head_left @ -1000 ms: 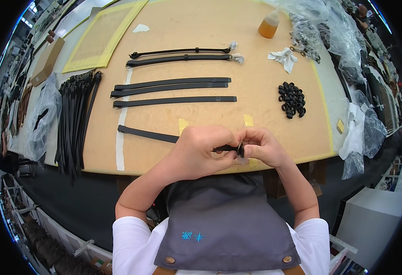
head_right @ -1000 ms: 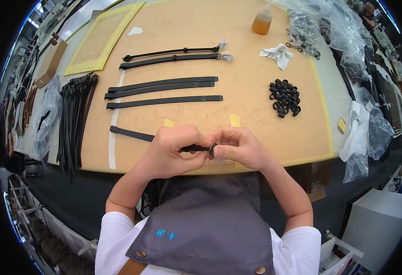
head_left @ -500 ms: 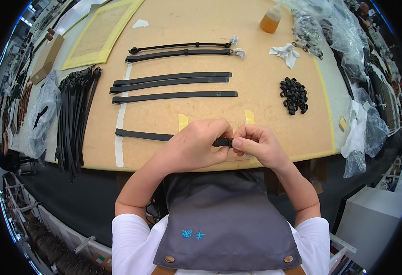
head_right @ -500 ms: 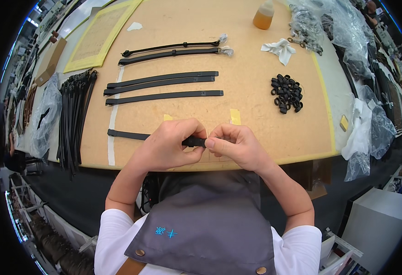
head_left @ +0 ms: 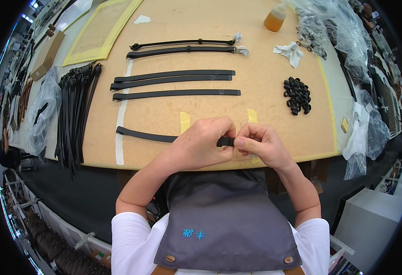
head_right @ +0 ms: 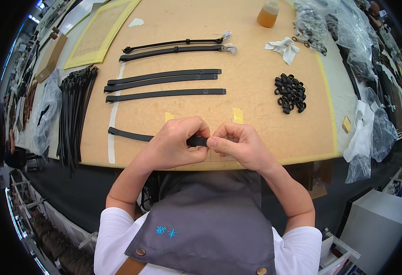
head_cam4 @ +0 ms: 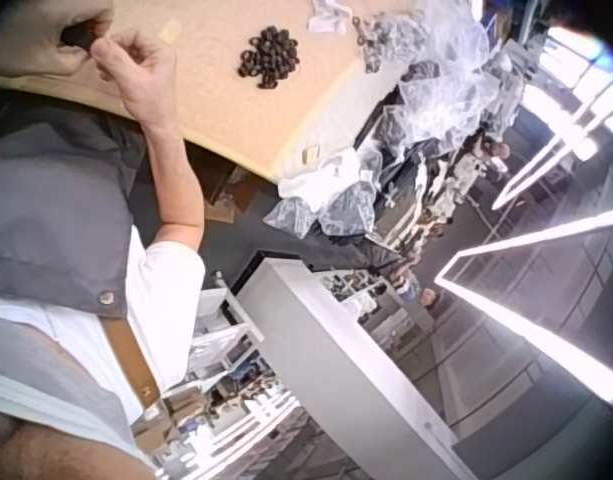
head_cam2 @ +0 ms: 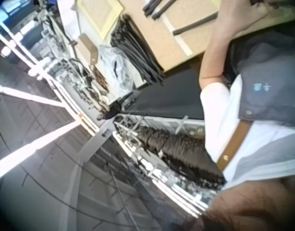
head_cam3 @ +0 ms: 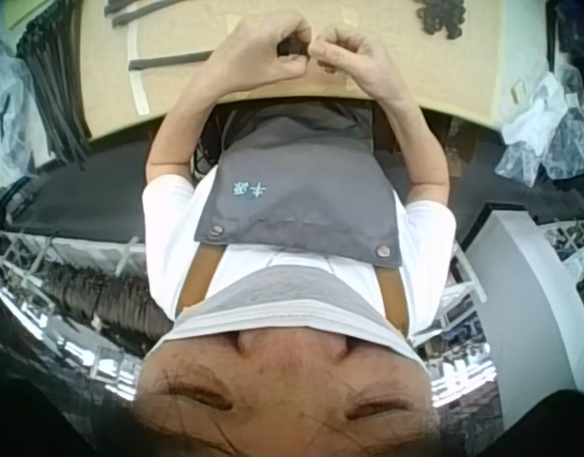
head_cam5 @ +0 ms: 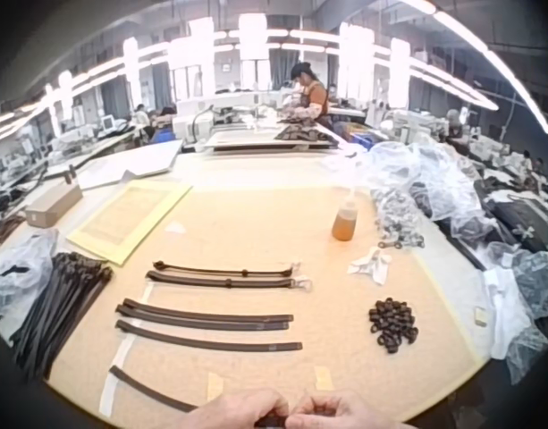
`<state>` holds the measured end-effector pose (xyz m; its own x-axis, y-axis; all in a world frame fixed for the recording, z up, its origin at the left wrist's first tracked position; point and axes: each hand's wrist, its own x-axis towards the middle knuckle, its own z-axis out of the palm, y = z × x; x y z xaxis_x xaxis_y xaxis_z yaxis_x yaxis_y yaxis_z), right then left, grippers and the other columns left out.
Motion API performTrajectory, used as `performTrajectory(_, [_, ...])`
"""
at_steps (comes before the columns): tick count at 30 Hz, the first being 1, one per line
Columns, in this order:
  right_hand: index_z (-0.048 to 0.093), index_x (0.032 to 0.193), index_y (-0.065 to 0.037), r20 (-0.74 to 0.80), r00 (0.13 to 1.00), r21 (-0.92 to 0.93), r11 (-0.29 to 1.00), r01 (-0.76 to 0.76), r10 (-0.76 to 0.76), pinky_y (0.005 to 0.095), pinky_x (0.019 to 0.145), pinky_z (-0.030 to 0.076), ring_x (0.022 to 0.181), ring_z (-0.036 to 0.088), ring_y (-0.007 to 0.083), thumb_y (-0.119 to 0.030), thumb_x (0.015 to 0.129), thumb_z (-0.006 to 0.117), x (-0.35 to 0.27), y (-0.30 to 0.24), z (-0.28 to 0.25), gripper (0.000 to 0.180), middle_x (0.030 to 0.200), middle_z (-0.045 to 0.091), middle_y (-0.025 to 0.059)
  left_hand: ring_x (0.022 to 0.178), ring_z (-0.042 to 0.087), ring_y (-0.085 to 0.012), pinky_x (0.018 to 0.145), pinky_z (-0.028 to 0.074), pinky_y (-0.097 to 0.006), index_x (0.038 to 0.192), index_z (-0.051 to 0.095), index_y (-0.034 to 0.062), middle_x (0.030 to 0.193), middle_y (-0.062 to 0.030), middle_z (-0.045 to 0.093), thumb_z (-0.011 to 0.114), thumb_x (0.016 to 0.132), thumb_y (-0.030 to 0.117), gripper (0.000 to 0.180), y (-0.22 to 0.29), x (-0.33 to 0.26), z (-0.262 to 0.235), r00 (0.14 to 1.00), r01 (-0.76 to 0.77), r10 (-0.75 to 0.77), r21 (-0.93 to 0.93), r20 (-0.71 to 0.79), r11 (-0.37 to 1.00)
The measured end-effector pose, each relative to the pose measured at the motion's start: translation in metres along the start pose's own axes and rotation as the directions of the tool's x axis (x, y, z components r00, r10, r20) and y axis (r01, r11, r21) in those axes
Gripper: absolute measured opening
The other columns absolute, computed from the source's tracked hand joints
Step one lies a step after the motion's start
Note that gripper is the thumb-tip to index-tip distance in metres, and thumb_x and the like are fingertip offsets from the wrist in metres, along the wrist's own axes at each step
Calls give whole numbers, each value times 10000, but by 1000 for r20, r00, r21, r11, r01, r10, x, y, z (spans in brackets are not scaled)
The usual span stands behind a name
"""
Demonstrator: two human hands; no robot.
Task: The person assembles black straps by sliding small black plastic rings onto them one by one. They pick up a strap, insert a ring, and slide it into place, repeating this process for multiple straps laid out on the table.
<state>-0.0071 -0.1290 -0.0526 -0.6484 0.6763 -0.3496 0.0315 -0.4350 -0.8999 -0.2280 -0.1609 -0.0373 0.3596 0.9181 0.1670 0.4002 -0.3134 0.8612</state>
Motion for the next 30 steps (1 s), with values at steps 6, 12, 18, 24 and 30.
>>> performTrajectory(6, [660, 942, -38, -14, 1000, -9, 1000, -1, 1, 206, 634, 444, 701, 550, 30, -284, 952, 774, 2, 2, 0, 271, 783, 636, -23, 740, 685, -278, 635, 547, -352, 926, 618, 4, 810, -140, 672, 767, 731, 27, 247, -3, 1, 2, 1000, -23, 23, 12, -10, 1000])
performTrajectory(12, [660, 945, -34, -21, 1000, -36, 999, 0, -1, 216, 646, 461, 717, 563, 38, -297, 947, 780, 2, 0, 1, 289, 790, 643, -18, 732, 682, -289, 637, 542, -363, 921, 615, 4, 806, -144, 669, 763, 733, 24, 240, -3, 1, 4, 1000, -5, 5, 18, -1, 1000])
performTrajectory(18, [658, 953, -23, -23, 1000, -84, 996, 8, -10, 215, 636, 460, 707, 562, 40, -297, 957, 768, 1, 2, -1, 294, 787, 639, -18, 733, 682, -295, 639, 539, -362, 919, 610, 3, 811, -147, 669, 758, 739, 17, 234, -3, 1, 4, 1000, -20, 19, 26, 8, 999])
performTrajectory(24, [659, 982, -10, -32, 999, -140, 990, 27, -32, 214, 605, 446, 679, 546, 39, -273, 983, 732, 0, 2, 3, 273, 779, 622, -22, 739, 684, -290, 639, 537, -366, 934, 613, 4, 819, -142, 670, 754, 743, 11, 238, -3, 0, 2, 999, -29, 28, 22, 25, 999])
performTrajectory(30, [662, 1009, 2, -36, 998, -160, 986, 38, -44, 218, 608, 420, 695, 508, 25, -251, 992, 709, 2, 3, 9, 258, 804, 607, -33, 764, 691, -275, 676, 545, -344, 1040, 612, 8, 833, -125, 678, 714, 749, -33, 312, -7, -1, 4, 999, -48, 49, -62, 20, 997])
